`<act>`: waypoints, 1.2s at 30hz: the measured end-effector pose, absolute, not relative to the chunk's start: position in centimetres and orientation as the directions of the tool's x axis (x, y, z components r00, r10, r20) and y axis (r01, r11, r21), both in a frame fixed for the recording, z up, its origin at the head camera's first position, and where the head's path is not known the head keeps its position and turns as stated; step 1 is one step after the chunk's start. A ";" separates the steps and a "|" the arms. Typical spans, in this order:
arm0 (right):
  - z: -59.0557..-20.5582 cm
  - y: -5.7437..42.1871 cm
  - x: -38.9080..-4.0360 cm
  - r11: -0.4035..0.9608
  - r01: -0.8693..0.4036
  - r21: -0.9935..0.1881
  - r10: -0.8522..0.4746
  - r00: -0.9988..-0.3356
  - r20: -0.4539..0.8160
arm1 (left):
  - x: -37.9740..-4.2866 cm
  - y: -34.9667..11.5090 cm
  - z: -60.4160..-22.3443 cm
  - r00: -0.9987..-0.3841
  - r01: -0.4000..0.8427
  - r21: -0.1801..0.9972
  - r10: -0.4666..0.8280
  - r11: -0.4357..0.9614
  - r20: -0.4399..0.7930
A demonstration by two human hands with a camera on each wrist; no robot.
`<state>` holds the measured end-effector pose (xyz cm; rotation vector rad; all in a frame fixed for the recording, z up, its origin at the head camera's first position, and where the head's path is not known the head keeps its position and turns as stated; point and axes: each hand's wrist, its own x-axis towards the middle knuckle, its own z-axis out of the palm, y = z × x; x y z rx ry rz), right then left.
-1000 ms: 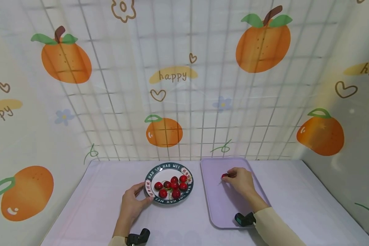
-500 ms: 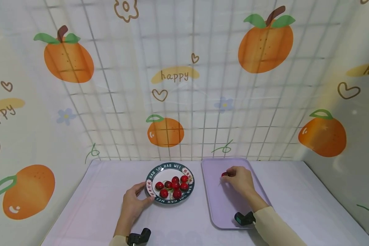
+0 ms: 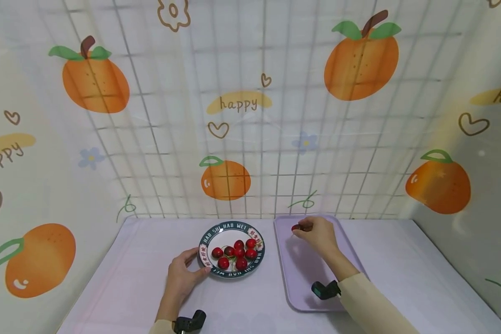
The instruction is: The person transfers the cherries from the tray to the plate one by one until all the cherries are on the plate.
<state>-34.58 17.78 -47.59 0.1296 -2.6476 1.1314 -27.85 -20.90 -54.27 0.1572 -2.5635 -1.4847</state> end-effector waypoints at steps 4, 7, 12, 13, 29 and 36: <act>-47.1 16.6 -34.9 0.684 -0.183 -0.706 0.015 -0.964 0.266 | -27.9 -20.9 -54.4 -0.978 0.006 0.865 -0.177 0.501 0.109; -46.6 15.5 -35.2 0.671 -0.196 -0.715 0.011 -0.962 0.273 | -27.9 -20.9 -54.4 -0.978 0.006 0.867 -0.176 0.498 0.108; -46.1 13.3 -35.7 0.650 -0.204 -0.732 0.001 -0.963 0.269 | -27.8 -20.9 -54.1 -0.978 0.000 0.870 -0.183 0.493 0.104; -46.0 12.8 -35.8 0.647 -0.202 -0.735 -0.001 -0.965 0.264 | -27.8 -20.8 -54.1 -0.977 -0.001 0.869 -0.185 0.494 0.104; -46.7 5.4 -36.0 0.592 -0.230 -0.772 -0.069 -0.970 0.235 | -27.6 -20.7 -53.9 -0.977 -0.008 0.871 -0.188 0.491 0.097; -47.2 3.1 -36.1 0.608 -0.243 -0.756 -0.104 -0.968 0.227 | -27.6 -20.6 -53.8 -0.979 -0.010 0.870 -0.184 0.492 0.093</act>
